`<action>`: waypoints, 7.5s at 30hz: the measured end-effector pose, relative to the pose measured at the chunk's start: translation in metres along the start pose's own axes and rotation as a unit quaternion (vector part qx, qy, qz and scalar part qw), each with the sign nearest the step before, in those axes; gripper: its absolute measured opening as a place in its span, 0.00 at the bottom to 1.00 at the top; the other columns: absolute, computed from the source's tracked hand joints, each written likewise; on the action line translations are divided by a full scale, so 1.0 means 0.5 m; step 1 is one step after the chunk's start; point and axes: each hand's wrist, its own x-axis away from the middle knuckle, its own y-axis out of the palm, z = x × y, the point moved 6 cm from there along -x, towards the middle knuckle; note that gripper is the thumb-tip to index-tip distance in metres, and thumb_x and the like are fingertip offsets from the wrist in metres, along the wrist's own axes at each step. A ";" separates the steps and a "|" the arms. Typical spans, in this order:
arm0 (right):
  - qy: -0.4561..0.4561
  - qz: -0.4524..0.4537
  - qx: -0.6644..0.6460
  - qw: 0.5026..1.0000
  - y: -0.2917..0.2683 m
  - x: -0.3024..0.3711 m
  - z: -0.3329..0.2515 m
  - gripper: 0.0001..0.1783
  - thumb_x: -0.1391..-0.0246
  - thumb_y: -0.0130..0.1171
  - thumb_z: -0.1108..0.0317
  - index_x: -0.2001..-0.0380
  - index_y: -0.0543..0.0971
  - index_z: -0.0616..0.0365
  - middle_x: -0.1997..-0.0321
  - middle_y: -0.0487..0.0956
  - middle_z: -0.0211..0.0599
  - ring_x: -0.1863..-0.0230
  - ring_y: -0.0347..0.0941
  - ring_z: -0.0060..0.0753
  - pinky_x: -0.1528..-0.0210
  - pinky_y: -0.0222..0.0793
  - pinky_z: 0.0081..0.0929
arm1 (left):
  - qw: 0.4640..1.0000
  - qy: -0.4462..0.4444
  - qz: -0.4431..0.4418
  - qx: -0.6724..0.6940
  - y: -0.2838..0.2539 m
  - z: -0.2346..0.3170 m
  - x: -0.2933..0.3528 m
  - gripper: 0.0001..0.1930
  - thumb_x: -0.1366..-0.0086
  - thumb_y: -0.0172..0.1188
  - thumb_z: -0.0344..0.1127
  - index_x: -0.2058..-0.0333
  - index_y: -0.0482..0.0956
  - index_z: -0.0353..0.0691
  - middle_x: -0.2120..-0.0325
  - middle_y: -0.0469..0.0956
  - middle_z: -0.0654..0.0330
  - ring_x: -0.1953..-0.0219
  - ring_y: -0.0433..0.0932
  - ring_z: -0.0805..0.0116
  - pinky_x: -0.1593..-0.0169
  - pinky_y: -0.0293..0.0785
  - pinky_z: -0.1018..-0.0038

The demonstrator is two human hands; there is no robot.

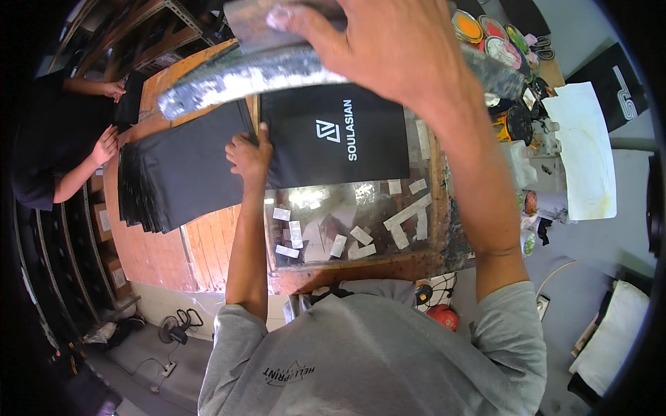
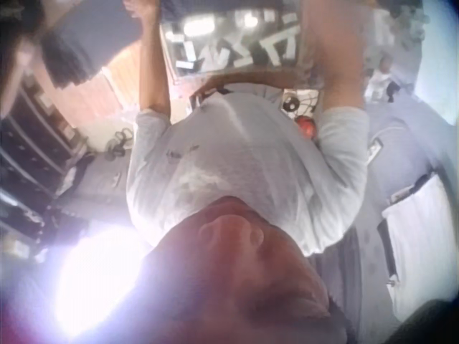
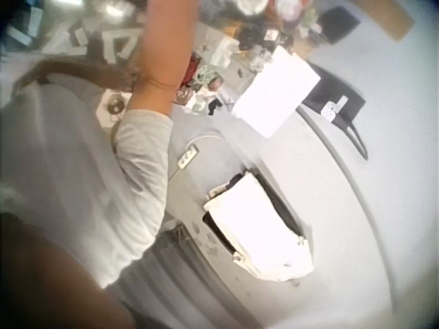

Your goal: The person performs screen printing on black bags by placing a bag on a flat surface, lowering a screen over it, and using a squeegee to apply white ink before lifting the screen and setting the printed bag aside.

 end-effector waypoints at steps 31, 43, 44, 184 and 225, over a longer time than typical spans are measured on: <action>0.029 0.053 -0.062 0.996 -0.072 -0.144 0.033 0.22 0.34 0.57 0.51 0.63 0.83 0.62 0.67 0.83 0.52 0.64 0.79 0.53 0.59 0.72 0.43 | 0.985 0.126 0.112 -0.039 -0.042 -0.203 0.122 0.12 0.41 0.72 0.45 0.66 0.81 0.46 0.53 0.75 0.60 0.44 0.70 0.53 0.42 0.58 0.52; 0.052 0.022 -0.057 0.997 -0.076 -0.113 0.023 0.23 0.38 0.58 0.48 0.65 0.81 0.61 0.66 0.83 0.54 0.60 0.80 0.60 0.57 0.72 0.49 | 0.979 0.113 -0.156 -0.063 0.006 -0.096 0.135 0.20 0.35 0.66 0.53 0.48 0.85 0.52 0.29 0.62 0.44 0.22 0.45 0.39 0.30 0.29 0.24; 0.051 0.020 -0.056 0.997 -0.075 -0.111 0.026 0.23 0.38 0.58 0.48 0.64 0.82 0.61 0.65 0.83 0.55 0.59 0.80 0.60 0.57 0.72 0.50 | 0.976 0.120 -0.153 -0.098 0.035 -0.077 0.153 0.23 0.33 0.62 0.53 0.43 0.80 0.53 0.27 0.58 0.44 0.22 0.43 0.39 0.30 0.28 0.24; 0.016 0.079 0.023 0.996 0.024 0.068 -0.009 0.29 0.38 0.60 0.38 0.54 0.85 0.54 0.69 0.80 0.43 0.64 0.78 0.39 0.56 0.68 0.38 | 0.841 0.007 -0.155 0.519 -0.081 0.109 0.066 0.17 0.26 0.56 0.44 0.56 0.80 0.32 0.52 0.82 0.46 0.50 0.81 0.50 0.40 0.71 0.47; 0.028 0.032 -0.110 0.993 -0.048 -0.122 0.032 0.27 0.33 0.56 0.43 0.48 0.83 0.55 0.55 0.85 0.51 0.53 0.81 0.47 0.46 0.72 0.37 | 0.999 0.041 -0.008 0.021 -0.041 -0.227 0.071 0.10 0.40 0.71 0.43 0.64 0.83 0.48 0.56 0.74 0.60 0.48 0.70 0.53 0.45 0.60 0.54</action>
